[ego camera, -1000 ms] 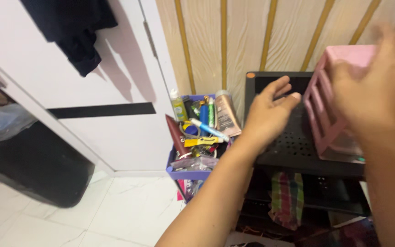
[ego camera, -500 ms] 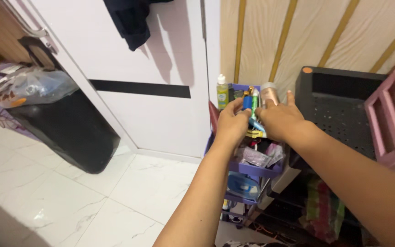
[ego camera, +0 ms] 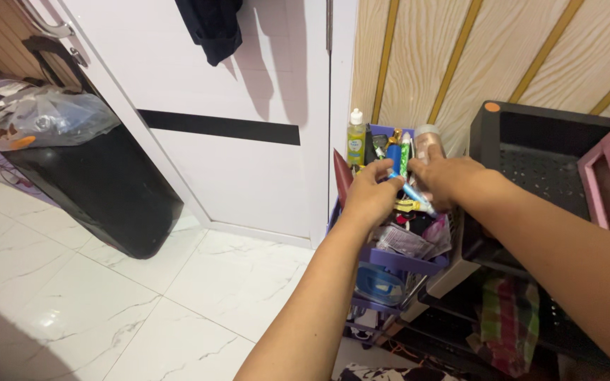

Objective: The person opens a drawer in a pink organizer and sorts through coins and jewelry, picking up several coins and placing them in their hand. They then move to a rolling cart, place the coins in a small pouch, and rearrange items on the cart, including a face mask box and a cloth.

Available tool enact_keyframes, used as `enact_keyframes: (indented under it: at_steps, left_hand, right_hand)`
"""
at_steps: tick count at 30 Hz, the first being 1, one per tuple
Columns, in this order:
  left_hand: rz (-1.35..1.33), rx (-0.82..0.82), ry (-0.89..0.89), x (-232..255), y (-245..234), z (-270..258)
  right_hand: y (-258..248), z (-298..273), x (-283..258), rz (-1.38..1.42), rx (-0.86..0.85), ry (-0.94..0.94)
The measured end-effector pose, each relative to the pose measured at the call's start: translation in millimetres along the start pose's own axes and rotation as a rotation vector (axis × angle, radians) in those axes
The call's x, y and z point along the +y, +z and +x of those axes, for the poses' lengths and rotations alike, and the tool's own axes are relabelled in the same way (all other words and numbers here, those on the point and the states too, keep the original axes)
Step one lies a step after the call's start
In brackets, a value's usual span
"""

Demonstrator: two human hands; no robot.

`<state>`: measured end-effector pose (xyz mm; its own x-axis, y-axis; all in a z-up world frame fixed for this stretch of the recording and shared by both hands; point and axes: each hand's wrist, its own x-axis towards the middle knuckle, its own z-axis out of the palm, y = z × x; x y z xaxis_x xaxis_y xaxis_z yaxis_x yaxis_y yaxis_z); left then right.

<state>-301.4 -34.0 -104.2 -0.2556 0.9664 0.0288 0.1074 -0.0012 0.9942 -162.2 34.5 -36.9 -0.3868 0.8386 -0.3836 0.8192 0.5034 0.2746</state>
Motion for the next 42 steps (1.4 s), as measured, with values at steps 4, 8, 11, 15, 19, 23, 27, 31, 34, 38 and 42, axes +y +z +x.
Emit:
enact_keyframes:
  at_steps: [4, 8, 11, 15, 19, 23, 27, 31, 34, 38, 42]
  left_hand:
    - [-0.029, -0.022, 0.014, -1, 0, -2]
    - [-0.021, -0.034, -0.035, 3, 1, -2]
    - [0.003, -0.041, -0.033, 6, 4, -2]
    - [0.061, -0.044, -0.065, 10, 5, -3]
    - [0.075, -0.056, -0.043, 15, 8, -5]
    - [0.16, -0.056, -0.049, 20, 11, -6]
    - [0.184, -0.061, -0.046, 24, 14, -7]
    - [0.228, -0.042, -0.047, 28, 16, -8]
    - [0.268, -0.051, -0.055, 31, 19, -10]
    - [0.241, -0.057, -0.055, 31, 22, -11]
    - [0.26, -0.051, -0.044, 28, 21, -11]
  right_hand:
    - [7, -7, 6, -0.006, 0.146, -0.049]
    - [6, -16, 13, 0.073, 0.382, -0.12]
    - [2, -21, 23, 0.168, 0.597, -0.219]
    - [-15, -30, 42, 0.465, 0.804, -0.327]
    - [-36, -47, 65, 0.639, 0.773, -0.042]
    - [-47, -63, 109, 0.974, 0.774, 0.111]
    - [-43, -46, 179, 1.069, 0.812, 0.071]
    - [-43, -26, 272, 1.153, 0.617, 0.197]
    - [-12, -22, 288, 1.089, 0.71, 0.269]
    - [22, -43, 279, 0.952, 0.74, 0.299]
    - [38, -48, 281, 1.101, 0.602, 0.184]
